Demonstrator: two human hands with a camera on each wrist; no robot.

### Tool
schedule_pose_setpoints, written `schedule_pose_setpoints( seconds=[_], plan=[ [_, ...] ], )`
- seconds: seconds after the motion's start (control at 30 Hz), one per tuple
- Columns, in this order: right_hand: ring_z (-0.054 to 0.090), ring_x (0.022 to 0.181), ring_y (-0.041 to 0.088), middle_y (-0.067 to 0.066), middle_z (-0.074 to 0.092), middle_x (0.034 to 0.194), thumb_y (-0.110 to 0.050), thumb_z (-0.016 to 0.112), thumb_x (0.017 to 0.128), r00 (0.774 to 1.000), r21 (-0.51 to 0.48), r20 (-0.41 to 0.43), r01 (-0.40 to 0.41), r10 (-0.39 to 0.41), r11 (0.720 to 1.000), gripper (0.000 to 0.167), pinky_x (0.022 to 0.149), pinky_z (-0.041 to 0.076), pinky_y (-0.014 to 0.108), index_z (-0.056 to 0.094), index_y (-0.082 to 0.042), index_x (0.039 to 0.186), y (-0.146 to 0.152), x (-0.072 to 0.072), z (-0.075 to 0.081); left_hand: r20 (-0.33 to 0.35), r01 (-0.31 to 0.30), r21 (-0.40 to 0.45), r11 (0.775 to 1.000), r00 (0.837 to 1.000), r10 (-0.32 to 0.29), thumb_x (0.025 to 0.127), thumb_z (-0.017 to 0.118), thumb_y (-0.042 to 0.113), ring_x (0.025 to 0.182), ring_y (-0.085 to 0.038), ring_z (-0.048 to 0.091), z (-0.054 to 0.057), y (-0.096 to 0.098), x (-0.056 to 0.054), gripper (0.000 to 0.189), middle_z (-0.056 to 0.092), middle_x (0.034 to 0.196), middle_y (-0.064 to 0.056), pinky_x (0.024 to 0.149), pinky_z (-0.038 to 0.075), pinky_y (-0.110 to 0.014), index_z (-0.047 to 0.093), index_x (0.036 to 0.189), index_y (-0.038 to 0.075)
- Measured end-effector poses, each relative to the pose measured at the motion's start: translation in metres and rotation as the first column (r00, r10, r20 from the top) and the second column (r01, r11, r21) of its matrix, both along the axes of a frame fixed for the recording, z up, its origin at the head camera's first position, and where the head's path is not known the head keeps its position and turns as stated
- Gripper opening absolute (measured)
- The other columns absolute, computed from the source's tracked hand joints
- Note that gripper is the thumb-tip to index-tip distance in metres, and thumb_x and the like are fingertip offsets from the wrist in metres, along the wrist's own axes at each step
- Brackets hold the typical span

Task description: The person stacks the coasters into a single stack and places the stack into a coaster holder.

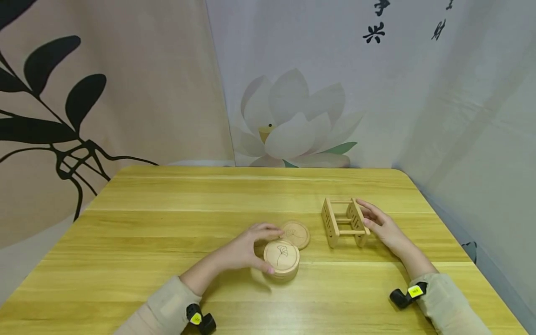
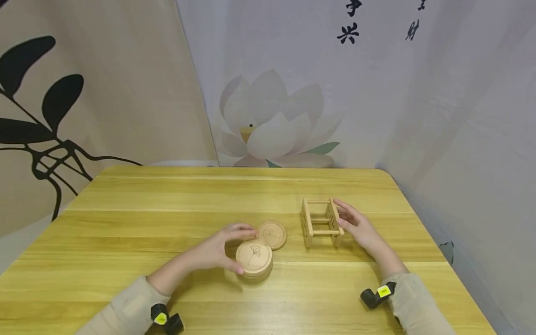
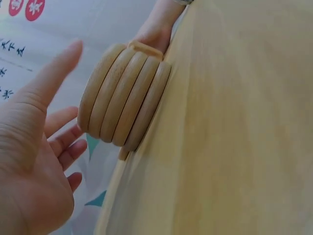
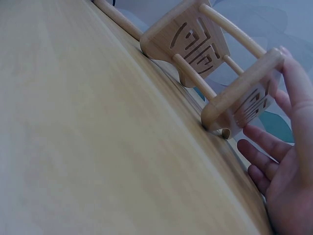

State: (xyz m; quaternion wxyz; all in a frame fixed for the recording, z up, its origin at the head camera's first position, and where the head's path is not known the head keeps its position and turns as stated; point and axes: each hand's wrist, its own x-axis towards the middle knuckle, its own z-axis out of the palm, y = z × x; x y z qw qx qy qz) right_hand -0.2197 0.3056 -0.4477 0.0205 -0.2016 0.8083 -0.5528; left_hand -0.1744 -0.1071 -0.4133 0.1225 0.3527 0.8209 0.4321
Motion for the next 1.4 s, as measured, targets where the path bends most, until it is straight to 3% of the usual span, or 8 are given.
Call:
schedule_pose_setpoints(
  seconds=[0.27,0.53,0.8,1.17,1.4],
  plan=[
    [0.050,0.110,-0.002,0.033,0.039,0.138,-0.011,0.045,0.102,1.000,-0.007,-0.002,-0.004,0.004,1.000,0.052,0.088,0.041,0.015,0.027,-0.005,0.151,-0.001,0.001,0.001,-0.015,-0.041,0.006,0.999,0.999,0.041,0.071,0.084,0.035,0.136,-0.033,0.028,0.007,-0.003,-0.012,0.082,0.035,0.149,-0.011,0.103,0.020,-0.065,0.047,0.143,0.015],
    [0.050,0.109,-0.003,0.034,0.038,0.138,-0.013,0.045,0.103,1.000,-0.010,0.004,0.001,-0.001,1.000,0.051,0.088,0.041,0.015,0.027,-0.005,0.150,-0.002,0.001,0.001,-0.042,-0.077,-0.012,0.997,0.996,0.077,0.076,0.081,0.035,0.137,-0.029,0.027,0.014,-0.005,-0.029,0.077,0.034,0.149,-0.004,0.104,0.023,-0.062,0.046,0.143,0.019],
    [0.050,0.109,-0.003,0.034,0.038,0.139,-0.013,0.045,0.103,1.000,-0.005,0.009,0.006,-0.006,1.000,0.052,0.088,0.041,0.015,0.027,-0.006,0.151,-0.002,0.002,0.001,-0.033,-0.112,-0.016,0.994,0.993,0.111,0.079,0.080,0.025,0.134,-0.030,0.033,0.015,-0.001,-0.048,0.071,0.036,0.149,-0.009,0.105,0.024,-0.059,0.047,0.142,0.019],
    [0.049,0.110,-0.002,0.032,0.038,0.140,-0.013,0.045,0.103,1.000,0.007,0.017,0.000,0.000,1.000,0.052,0.088,0.041,0.016,0.026,-0.007,0.151,-0.003,0.003,0.003,-0.039,-0.040,-0.062,0.997,0.999,0.038,0.080,0.079,0.024,0.129,-0.029,0.039,0.005,0.007,-0.081,0.074,0.034,0.150,-0.015,0.105,0.030,-0.052,0.043,0.145,0.012],
    [0.049,0.111,-0.002,0.032,0.038,0.139,-0.012,0.045,0.103,1.000,-0.002,0.016,-0.006,0.006,1.000,0.053,0.088,0.041,0.016,0.026,-0.007,0.151,-0.003,0.003,0.003,-0.032,0.010,-0.114,0.993,0.999,-0.013,0.080,0.079,0.023,0.135,-0.029,0.031,0.000,0.013,-0.095,0.074,0.033,0.150,-0.014,0.108,0.026,-0.050,0.044,0.144,0.014]
  ],
)
